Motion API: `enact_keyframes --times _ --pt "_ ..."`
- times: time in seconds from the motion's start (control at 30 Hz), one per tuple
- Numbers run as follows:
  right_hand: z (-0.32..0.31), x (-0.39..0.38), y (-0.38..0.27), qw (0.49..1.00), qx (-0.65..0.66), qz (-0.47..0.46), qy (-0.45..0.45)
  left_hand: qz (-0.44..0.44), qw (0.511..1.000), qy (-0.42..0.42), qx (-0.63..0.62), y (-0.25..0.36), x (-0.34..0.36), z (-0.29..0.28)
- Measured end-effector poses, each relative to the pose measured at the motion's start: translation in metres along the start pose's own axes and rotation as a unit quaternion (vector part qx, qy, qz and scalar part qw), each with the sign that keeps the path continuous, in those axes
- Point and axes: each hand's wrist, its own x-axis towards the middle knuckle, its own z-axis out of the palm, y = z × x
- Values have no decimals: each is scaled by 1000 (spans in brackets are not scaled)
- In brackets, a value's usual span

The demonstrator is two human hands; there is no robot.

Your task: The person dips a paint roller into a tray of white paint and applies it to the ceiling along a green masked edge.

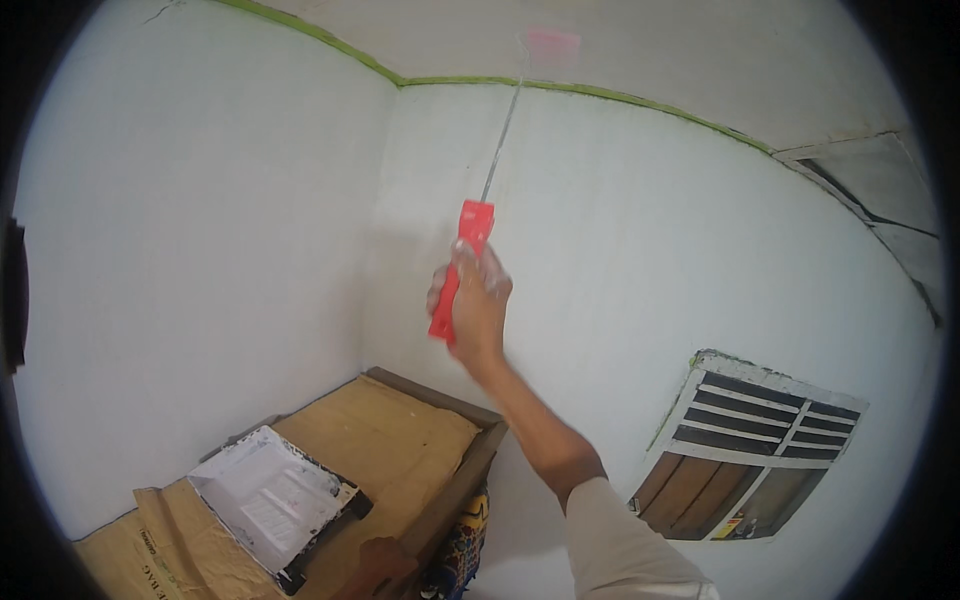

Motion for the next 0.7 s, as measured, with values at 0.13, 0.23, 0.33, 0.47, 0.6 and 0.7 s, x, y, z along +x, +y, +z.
enact_keyframes --times 0.13,0.23,0.33,0.47,0.6,0.7 --pt "19 -42 -8 999 -7 5 -36 -12 1000 -3 10 -8 1 5" --pt "23 -22 1 999 -10 2 -31 -7 1000 -3 19 -5 4 7" --pt "22 7 0 1000 -7 -8 -7 -16 1000 -10 16 -4 12 14" --pt "21 -23 -15 1000 -10 -4 1 2 1000 -18 16 3 5 5" --pt "36 -87 -26 999 -17 2 -45 -31 999 -4 25 -13 5 14" --pt "42 -87 -27 998 -15 12 -53 14 999 -31 41 -15 11 16"
